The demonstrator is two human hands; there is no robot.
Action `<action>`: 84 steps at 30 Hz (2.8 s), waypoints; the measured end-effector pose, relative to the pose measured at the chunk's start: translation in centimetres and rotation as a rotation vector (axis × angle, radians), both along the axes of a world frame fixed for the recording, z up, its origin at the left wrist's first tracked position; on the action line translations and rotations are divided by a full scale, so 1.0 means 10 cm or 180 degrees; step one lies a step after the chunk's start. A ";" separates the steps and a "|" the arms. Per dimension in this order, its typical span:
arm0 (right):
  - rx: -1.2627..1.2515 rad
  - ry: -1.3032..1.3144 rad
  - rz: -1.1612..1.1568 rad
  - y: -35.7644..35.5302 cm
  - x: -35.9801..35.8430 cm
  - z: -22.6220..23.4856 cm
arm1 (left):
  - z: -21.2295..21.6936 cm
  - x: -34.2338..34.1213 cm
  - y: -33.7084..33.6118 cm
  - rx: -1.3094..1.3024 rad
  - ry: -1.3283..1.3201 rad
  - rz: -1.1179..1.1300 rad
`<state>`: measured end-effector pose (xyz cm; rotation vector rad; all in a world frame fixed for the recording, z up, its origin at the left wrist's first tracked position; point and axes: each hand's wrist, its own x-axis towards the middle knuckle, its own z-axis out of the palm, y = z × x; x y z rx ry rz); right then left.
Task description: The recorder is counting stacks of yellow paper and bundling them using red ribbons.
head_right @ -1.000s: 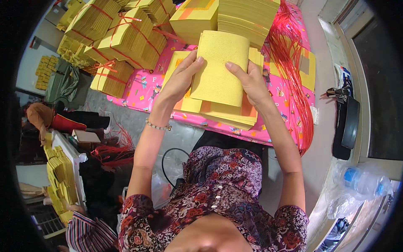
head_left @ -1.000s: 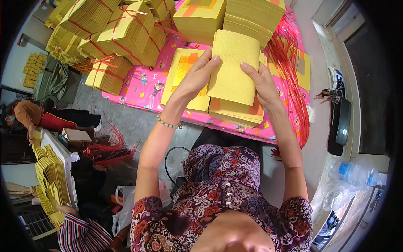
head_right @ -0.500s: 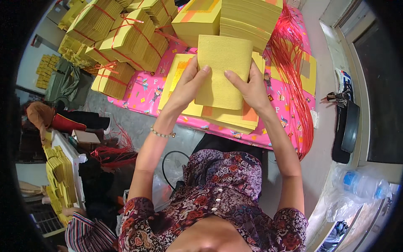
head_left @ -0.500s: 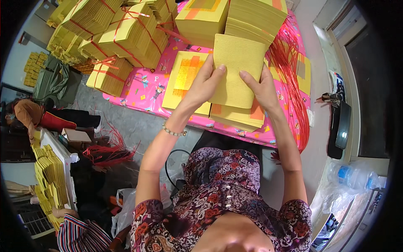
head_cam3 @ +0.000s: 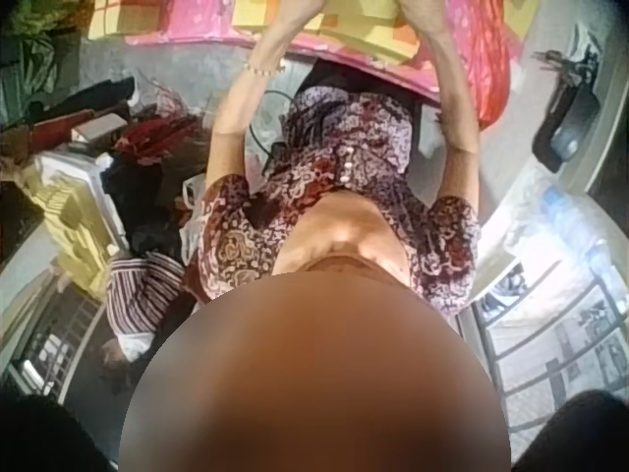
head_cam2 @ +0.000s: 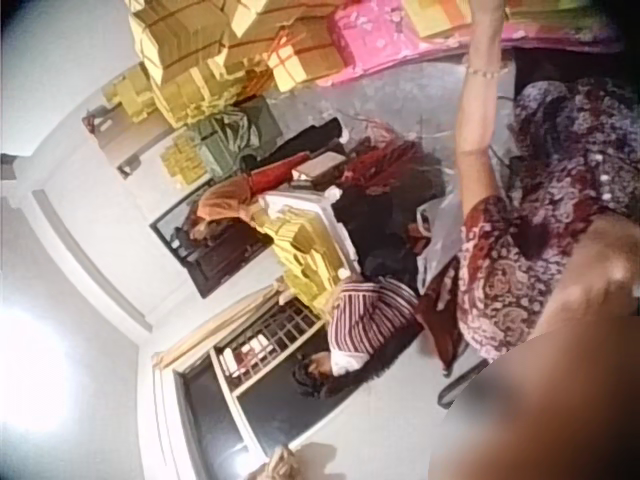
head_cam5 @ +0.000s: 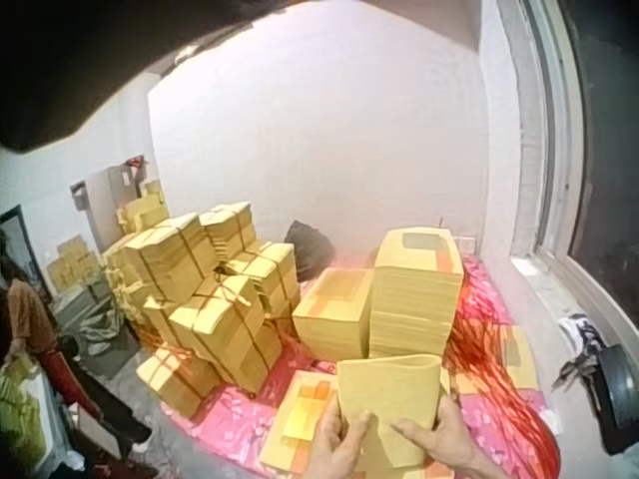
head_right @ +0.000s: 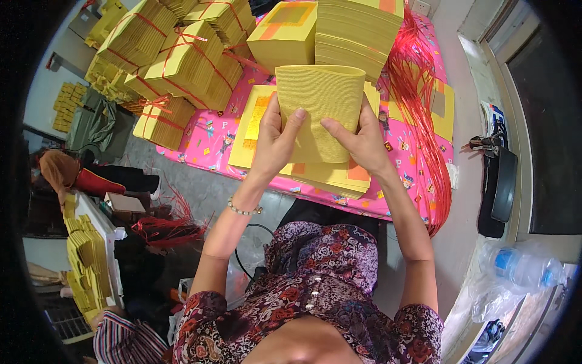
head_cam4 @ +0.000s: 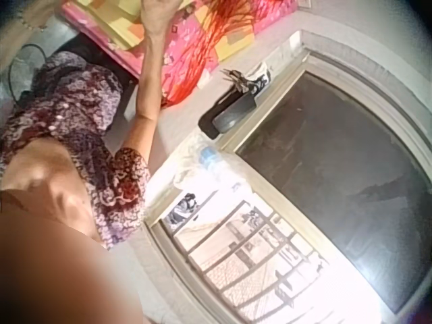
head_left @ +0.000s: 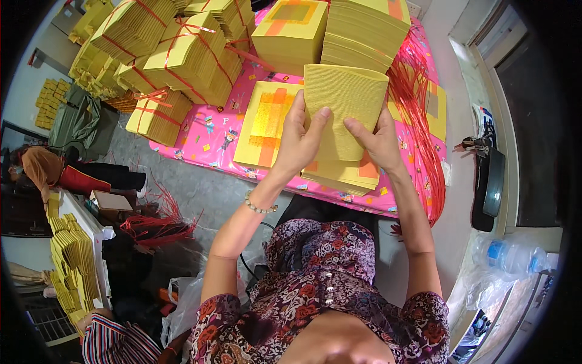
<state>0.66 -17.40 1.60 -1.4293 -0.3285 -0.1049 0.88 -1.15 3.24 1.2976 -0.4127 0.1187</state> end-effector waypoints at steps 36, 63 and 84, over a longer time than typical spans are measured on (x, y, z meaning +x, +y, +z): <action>-0.0658 0.0760 0.0399 0.09 -0.01 0.33 | 0.08 0.02 0.50 -0.0158 0.0908 -0.0266; -0.1514 0.0624 0.1110 0.78 0.26 0.01 | -0.21 0.06 1.28 -0.0412 0.0921 0.0971; -0.3799 -0.0937 -0.0166 0.06 1.53 -0.35 | -1.17 0.17 2.37 -0.0749 0.2230 0.1857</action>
